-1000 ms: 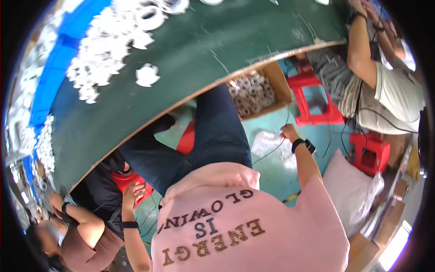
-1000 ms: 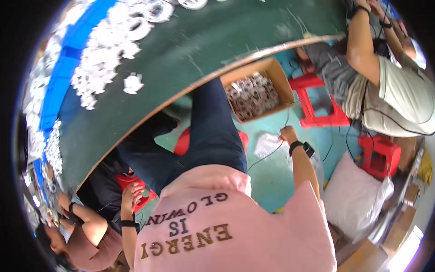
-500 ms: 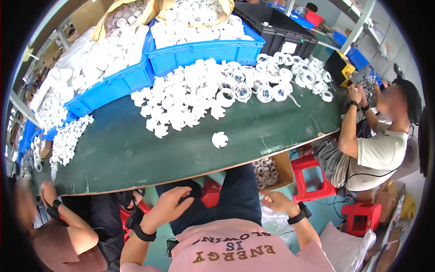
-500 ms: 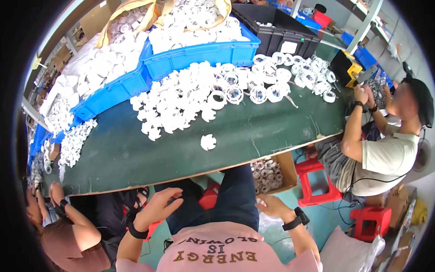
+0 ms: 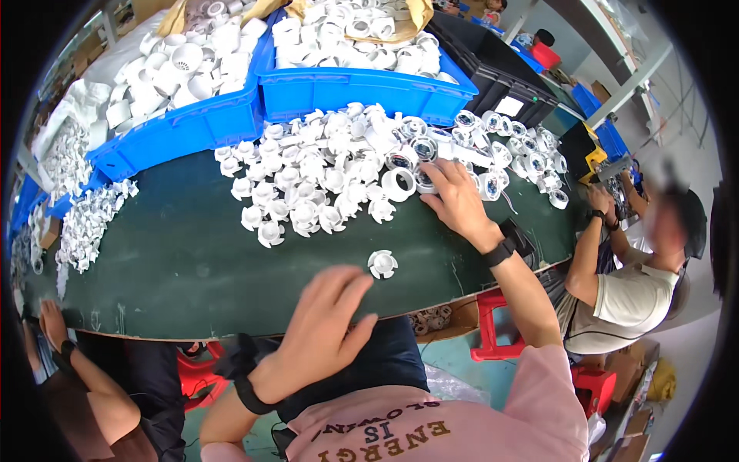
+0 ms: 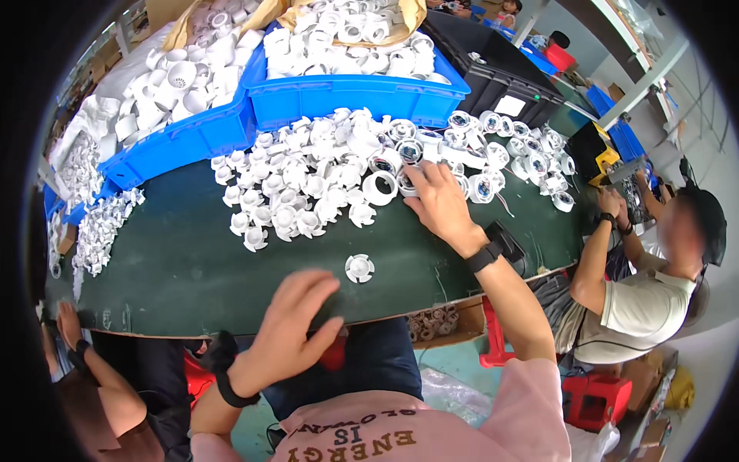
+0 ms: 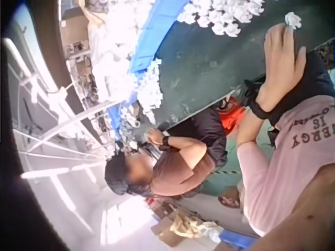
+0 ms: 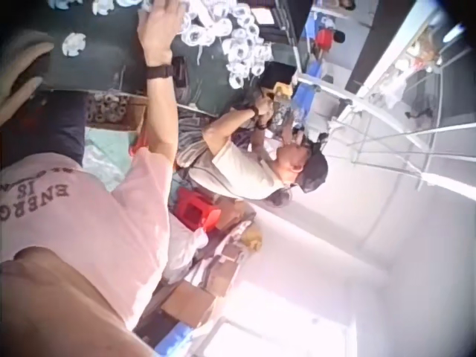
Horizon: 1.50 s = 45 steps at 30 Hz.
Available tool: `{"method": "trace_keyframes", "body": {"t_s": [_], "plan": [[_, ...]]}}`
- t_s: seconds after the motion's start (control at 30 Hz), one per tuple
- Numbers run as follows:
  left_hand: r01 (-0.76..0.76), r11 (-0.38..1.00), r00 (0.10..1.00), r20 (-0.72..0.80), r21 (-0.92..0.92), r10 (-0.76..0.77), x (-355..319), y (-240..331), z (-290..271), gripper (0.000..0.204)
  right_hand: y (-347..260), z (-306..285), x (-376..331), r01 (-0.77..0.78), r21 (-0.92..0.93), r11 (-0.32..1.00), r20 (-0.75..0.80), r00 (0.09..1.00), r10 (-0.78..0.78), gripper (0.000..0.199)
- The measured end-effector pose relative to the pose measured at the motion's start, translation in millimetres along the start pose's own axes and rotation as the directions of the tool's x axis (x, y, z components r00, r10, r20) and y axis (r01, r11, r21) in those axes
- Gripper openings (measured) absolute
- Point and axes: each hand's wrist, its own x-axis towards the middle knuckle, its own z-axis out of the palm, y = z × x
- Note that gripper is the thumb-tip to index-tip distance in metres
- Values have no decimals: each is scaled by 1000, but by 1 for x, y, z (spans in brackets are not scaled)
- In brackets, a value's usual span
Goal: Manually assembling white plastic electronic camera or sensor housings on a factory production line.
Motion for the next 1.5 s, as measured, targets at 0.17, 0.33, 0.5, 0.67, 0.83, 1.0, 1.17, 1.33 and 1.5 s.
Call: {"method": "trace_keyframes", "body": {"t_s": [0.17, 0.33, 0.5, 0.67, 0.83, 1.0, 1.17, 1.33, 1.5], "plan": [[-74, 882, 995, -23, 465, 96, 60, -48, 0, 51, -10, 1, -12, -100, 7, 995, 6, 995, 100, 49], [-98, 802, 991, -18, 589, 135, 91, -93, 21, 50, -39, -24, -33, -102, -62, 993, 37, 994, 105, 48], [-223, 897, 974, 110, 380, 196, 87, -90, 30, 40, -70, -29, -34, -124, 448, 886, 106, 991, 86, 50], [-108, 965, 984, -115, 241, 139, 84, -93, 18, 26, -63, -5, -31, -81, 172, 982, 38, 996, 76, 49], [-7, 993, 990, -138, 120, 24, 93, -87, 15, 24, -37, -2, -57, -267, 528, 806, 87, 961, 261, 42], [-6, 991, 990, -138, 134, 24, 92, -82, 23, 26, -41, 0, -63, -394, 652, 648, 103, 893, 439, 52], [11, 974, 995, -100, 226, 12, 88, -92, 29, 28, -44, 0, -56, -283, 461, 841, 127, 959, 253, 48], [40, 993, 996, -80, 107, -32, 88, -93, 28, 29, -43, 2, -56, -288, 476, 831, 115, 957, 266, 45], [28, 998, 998, -52, 55, -25, 88, -89, 21, 28, -45, 4, -52, -309, 412, 857, 136, 951, 278, 46]]}}
